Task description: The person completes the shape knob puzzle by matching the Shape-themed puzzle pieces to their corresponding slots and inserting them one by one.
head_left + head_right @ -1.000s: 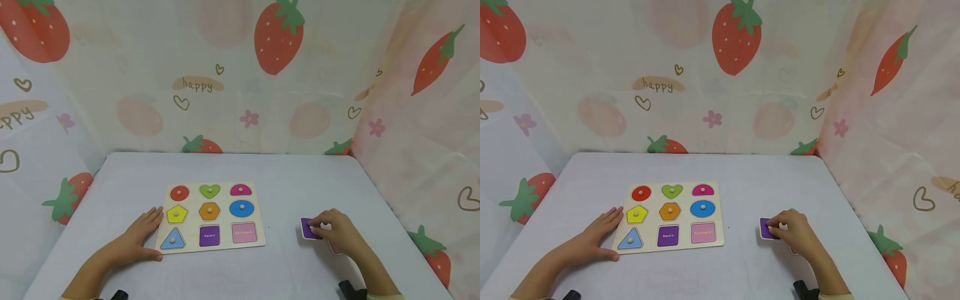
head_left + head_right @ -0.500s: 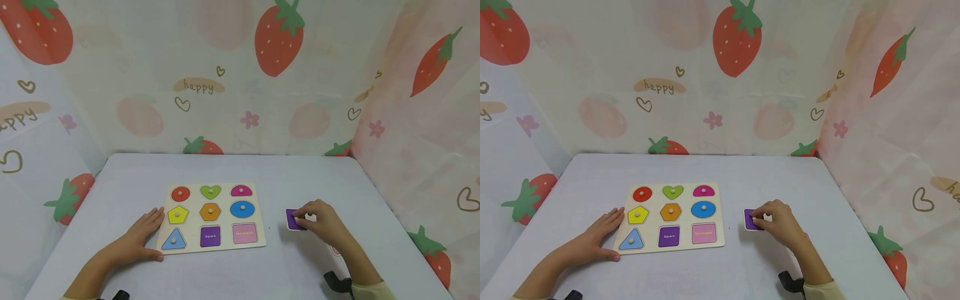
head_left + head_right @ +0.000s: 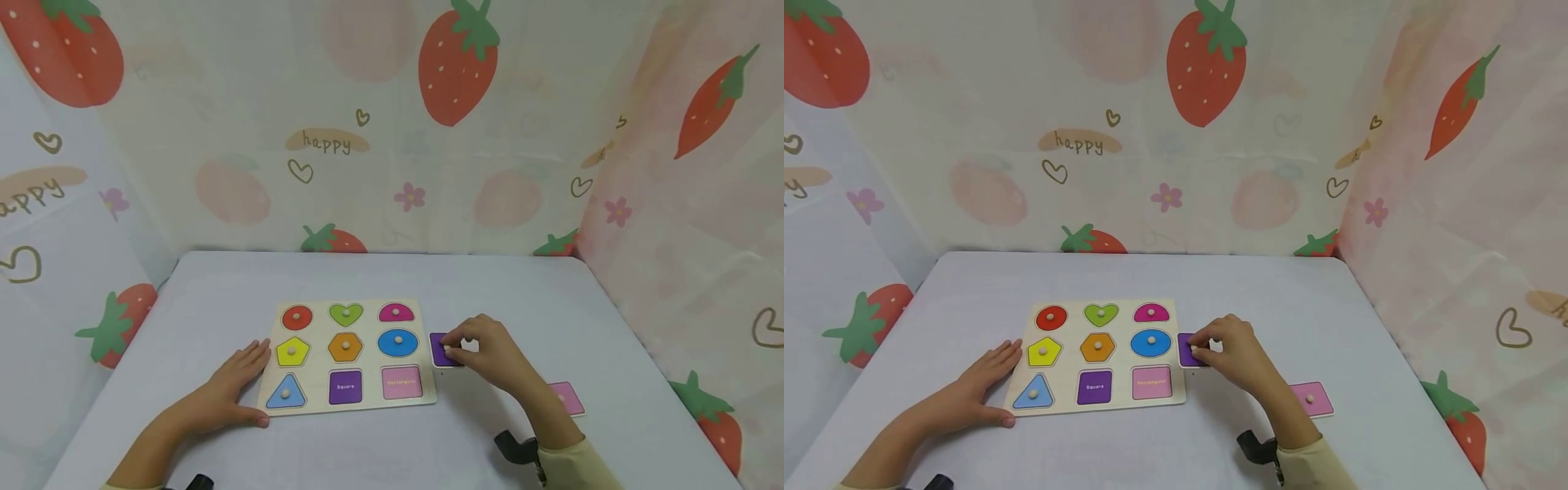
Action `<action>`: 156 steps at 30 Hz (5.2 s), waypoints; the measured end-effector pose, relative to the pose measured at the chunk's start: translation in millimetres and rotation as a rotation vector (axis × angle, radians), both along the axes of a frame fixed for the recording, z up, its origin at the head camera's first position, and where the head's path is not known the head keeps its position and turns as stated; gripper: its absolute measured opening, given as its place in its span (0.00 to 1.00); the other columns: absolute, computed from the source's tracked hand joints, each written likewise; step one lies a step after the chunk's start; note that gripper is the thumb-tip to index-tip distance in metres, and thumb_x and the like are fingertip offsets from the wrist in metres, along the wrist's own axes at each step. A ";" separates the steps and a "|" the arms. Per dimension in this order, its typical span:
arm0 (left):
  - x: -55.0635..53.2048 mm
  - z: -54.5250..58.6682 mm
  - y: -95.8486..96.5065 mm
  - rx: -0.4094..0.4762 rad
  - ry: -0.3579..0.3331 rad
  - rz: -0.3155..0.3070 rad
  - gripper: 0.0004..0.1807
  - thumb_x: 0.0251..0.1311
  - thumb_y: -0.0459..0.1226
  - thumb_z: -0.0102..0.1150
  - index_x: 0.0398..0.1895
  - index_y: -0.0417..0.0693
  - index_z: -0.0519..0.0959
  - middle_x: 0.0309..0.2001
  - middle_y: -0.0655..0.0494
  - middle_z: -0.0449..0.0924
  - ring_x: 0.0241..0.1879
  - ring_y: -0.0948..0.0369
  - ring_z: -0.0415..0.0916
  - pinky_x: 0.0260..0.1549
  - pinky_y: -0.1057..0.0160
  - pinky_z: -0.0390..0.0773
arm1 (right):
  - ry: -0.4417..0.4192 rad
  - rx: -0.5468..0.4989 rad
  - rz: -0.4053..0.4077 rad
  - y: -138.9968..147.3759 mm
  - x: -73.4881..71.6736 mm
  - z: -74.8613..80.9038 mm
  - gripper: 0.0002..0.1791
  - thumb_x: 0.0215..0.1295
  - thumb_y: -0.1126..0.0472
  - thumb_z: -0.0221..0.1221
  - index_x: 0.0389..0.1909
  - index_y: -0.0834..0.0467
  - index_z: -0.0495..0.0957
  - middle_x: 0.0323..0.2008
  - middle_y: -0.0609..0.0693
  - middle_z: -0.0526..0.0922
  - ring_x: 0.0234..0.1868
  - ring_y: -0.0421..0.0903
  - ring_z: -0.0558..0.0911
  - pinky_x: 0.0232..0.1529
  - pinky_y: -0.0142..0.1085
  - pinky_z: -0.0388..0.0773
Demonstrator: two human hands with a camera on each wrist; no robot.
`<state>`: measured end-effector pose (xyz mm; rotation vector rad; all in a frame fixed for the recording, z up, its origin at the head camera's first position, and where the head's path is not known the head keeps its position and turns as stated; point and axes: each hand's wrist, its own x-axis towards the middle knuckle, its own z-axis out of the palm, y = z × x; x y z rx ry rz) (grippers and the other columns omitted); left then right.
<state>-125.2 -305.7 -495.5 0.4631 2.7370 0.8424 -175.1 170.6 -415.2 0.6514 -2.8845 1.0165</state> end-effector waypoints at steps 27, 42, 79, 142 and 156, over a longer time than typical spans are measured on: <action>0.6 -0.1 0.2 -0.026 0.025 0.005 0.71 0.37 0.66 0.77 0.82 0.43 0.53 0.83 0.47 0.46 0.82 0.42 0.37 0.76 0.34 0.43 | -0.041 0.012 0.188 -96.3 -1.0 13.8 0.08 0.64 0.55 0.71 0.43 0.47 0.91 0.37 0.35 0.88 0.48 0.42 0.77 0.55 0.45 0.71; 3.0 -1.7 -3.2 0.017 0.035 -0.012 0.70 0.40 0.68 0.75 0.82 0.43 0.53 0.83 0.49 0.46 0.82 0.43 0.36 0.78 0.65 0.28 | -0.091 0.002 0.285 -128.5 -0.1 3.1 0.06 0.62 0.59 0.72 0.40 0.50 0.92 0.34 0.36 0.89 0.40 0.36 0.80 0.43 0.33 0.79; -0.5 -1.0 -1.1 -0.001 0.024 -0.015 0.70 0.40 0.68 0.74 0.82 0.44 0.53 0.83 0.48 0.45 0.82 0.43 0.36 0.80 0.54 0.31 | -0.027 0.142 0.268 -154.4 2.8 -57.0 0.05 0.60 0.54 0.74 0.37 0.45 0.92 0.23 0.29 0.82 0.33 0.30 0.74 0.37 0.27 0.68; -0.3 -2.4 -1.2 0.009 0.003 -0.011 0.70 0.40 0.68 0.74 0.82 0.44 0.52 0.84 0.48 0.44 0.82 0.43 0.35 0.68 0.80 0.19 | 0.106 0.258 0.325 -111.3 10.0 -23.4 0.16 0.64 0.55 0.70 0.53 0.45 0.87 0.44 0.39 0.86 0.50 0.37 0.78 0.58 0.43 0.72; -0.7 -5.6 -0.6 0.014 0.003 -0.003 0.70 0.40 0.68 0.74 0.82 0.44 0.52 0.83 0.48 0.44 0.82 0.43 0.35 0.76 0.68 0.23 | 0.293 0.218 0.241 -34.7 -4.9 16.8 0.17 0.59 0.57 0.75 0.50 0.46 0.87 0.45 0.40 0.86 0.54 0.42 0.79 0.58 0.45 0.73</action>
